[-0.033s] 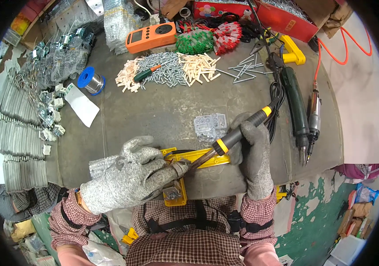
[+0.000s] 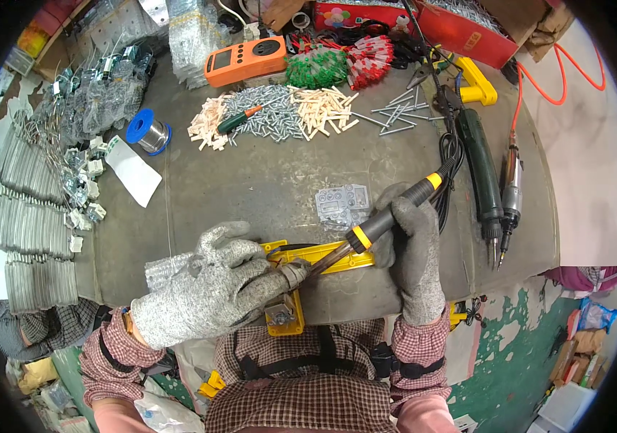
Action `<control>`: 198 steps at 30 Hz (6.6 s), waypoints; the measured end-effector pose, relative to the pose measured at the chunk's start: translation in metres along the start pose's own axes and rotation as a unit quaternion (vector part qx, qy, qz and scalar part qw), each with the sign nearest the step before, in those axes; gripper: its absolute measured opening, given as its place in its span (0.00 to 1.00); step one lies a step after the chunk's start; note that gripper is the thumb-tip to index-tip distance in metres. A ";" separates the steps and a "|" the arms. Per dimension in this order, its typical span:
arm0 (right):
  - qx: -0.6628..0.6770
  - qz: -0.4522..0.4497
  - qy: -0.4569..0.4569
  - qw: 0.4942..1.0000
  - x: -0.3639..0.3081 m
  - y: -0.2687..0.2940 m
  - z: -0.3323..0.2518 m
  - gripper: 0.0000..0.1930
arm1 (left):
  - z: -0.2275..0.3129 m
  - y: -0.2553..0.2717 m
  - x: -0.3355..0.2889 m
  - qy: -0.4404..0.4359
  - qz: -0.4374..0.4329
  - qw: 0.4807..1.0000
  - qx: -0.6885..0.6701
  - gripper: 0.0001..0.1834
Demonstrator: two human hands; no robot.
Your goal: Assembling an electronic handheld device by soldering wires and installing a motor into a plastic housing.
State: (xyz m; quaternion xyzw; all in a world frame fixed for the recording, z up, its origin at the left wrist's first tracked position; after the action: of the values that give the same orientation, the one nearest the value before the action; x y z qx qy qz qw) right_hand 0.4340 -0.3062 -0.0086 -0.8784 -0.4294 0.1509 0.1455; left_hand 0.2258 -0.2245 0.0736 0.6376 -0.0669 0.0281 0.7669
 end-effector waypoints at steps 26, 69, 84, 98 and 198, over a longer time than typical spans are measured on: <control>-0.020 0.028 -0.012 0.999 0.000 0.006 0.001 0.15 | 0.005 0.002 0.014 -0.006 -0.034 0.998 0.044 0.27; 0.030 0.020 -0.030 0.999 -0.001 0.005 0.003 0.16 | -0.006 -0.005 0.010 0.050 -0.061 0.997 -0.014 0.33; 0.039 0.016 -0.012 0.999 -0.003 0.003 0.001 0.12 | 0.000 -0.006 0.010 0.027 -0.069 0.996 0.047 0.32; 0.056 0.022 -0.015 0.998 -0.004 0.005 0.003 0.12 | 0.002 -0.007 0.012 0.039 -0.052 0.998 0.028 0.30; -0.348 -0.327 0.216 0.852 -0.088 -0.068 0.028 0.20 | 0.017 -0.005 0.013 -0.018 -0.092 0.983 0.156 0.30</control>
State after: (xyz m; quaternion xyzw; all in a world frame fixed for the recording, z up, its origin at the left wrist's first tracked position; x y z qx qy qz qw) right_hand 0.3230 -0.3330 0.0041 -0.6913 -0.6736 -0.2584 -0.0391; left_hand 0.2376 -0.2428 0.0737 0.7536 -0.0172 -0.0439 0.6557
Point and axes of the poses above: each hand's wrist, its own x-axis towards the middle knuckle, its own y-axis out of the back of the hand, z = x × y, the point moved 7 cm from there along x, towards the middle knuckle, and after that the axes turned 7 degrees about x, right-handed, at the moved point
